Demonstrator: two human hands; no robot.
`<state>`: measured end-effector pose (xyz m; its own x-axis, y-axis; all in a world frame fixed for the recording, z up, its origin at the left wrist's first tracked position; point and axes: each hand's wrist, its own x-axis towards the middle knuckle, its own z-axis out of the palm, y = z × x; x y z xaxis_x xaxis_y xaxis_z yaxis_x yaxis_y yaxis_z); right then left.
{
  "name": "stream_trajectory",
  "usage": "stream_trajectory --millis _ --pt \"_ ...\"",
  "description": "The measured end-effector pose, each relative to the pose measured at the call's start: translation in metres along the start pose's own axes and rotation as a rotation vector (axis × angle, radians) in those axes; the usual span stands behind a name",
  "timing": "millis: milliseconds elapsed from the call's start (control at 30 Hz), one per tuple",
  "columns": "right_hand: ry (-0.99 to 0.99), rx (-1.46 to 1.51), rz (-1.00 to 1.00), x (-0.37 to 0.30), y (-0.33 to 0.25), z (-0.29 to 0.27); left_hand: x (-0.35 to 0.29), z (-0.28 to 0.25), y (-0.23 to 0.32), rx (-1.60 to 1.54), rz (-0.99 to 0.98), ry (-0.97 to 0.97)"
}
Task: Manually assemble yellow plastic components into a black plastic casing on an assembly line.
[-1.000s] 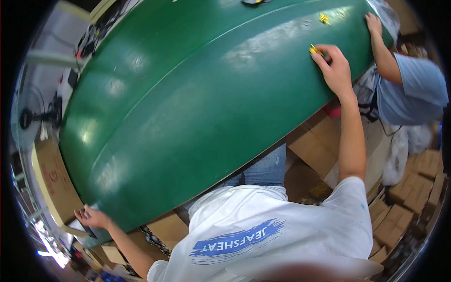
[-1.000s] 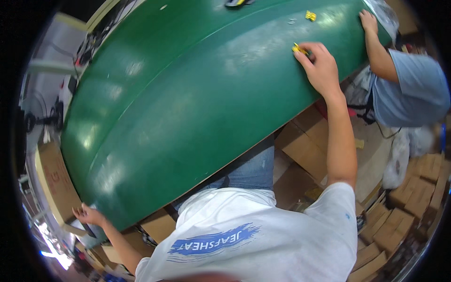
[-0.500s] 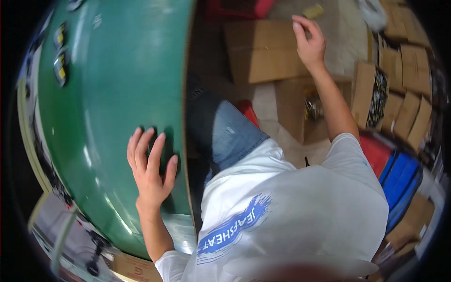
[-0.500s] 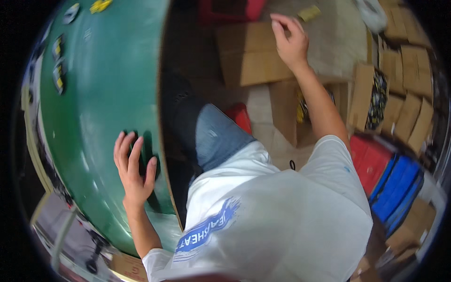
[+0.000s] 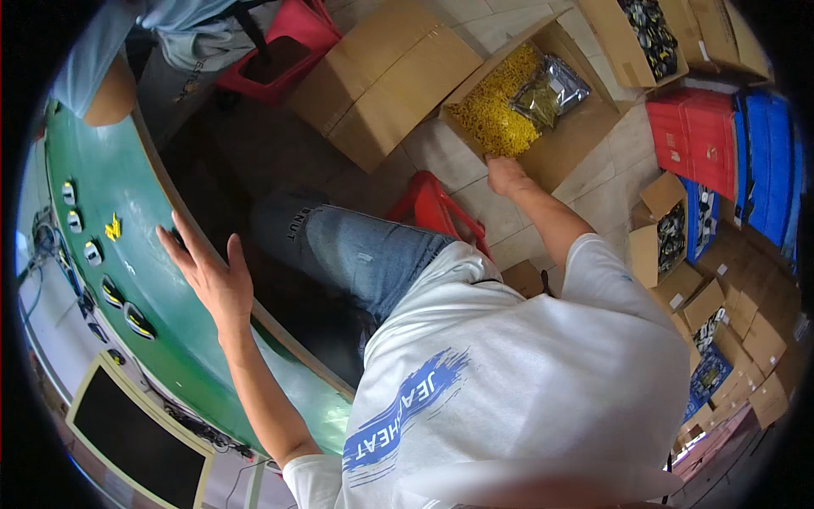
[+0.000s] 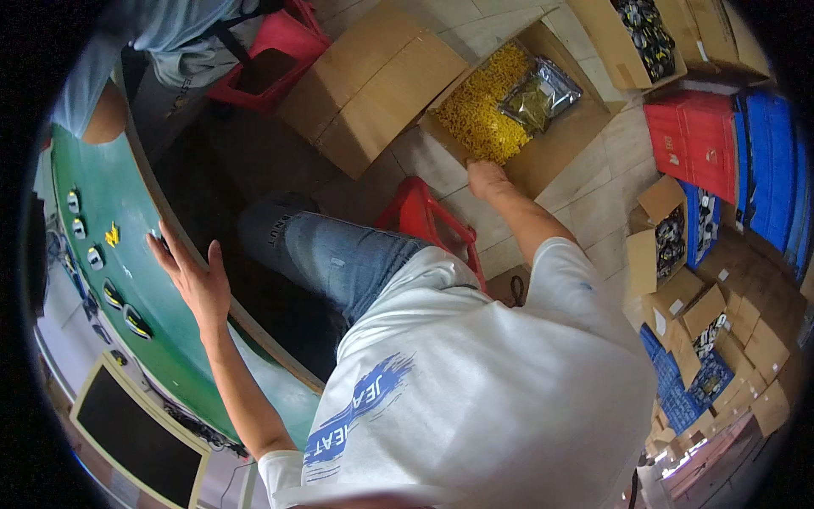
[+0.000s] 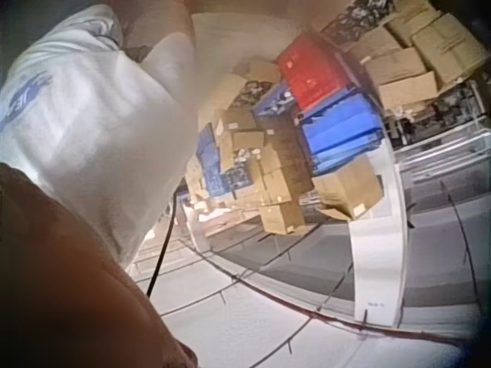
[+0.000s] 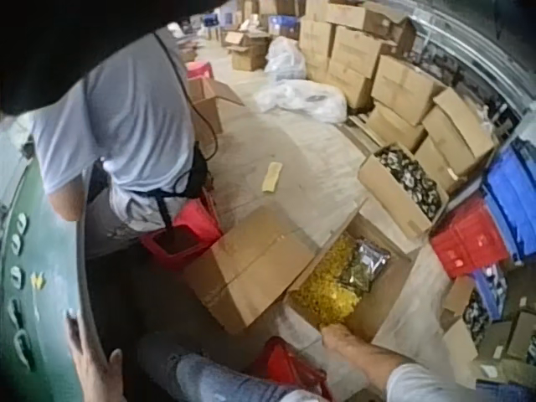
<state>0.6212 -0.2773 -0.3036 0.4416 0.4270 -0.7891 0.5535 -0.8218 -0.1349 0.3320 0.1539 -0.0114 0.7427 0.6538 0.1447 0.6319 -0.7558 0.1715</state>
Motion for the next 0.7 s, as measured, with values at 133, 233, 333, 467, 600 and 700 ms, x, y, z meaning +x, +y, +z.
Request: stream_trajectory --millis 133,233,333,467,600,700 --pt "-0.05 -0.09 -0.145 -0.015 -0.024 0.023 0.002 0.001 -0.004 0.037 -0.041 -0.011" --pt "-0.223 -0.032 -0.167 -0.037 -0.07 0.017 0.005 -0.002 -0.006 0.101 -0.068 -0.021" --pt "-0.196 0.347 -0.421 -0.012 -0.06 0.078 0.012 0.007 -0.011 0.063 -0.103 -0.045" --pt "-0.734 0.949 -0.209 0.071 -0.056 0.06 0.016 -0.007 -0.038 0.085 -0.093 -0.139" --pt "-0.134 0.527 0.059 0.182 -0.039 0.127 0.042 0.005 -0.049 0.066 -0.171 -0.12" --pt "-0.244 0.577 0.049 0.198 -0.089 0.14 0.036 0.012 -0.056 0.031 -0.205 -0.162"
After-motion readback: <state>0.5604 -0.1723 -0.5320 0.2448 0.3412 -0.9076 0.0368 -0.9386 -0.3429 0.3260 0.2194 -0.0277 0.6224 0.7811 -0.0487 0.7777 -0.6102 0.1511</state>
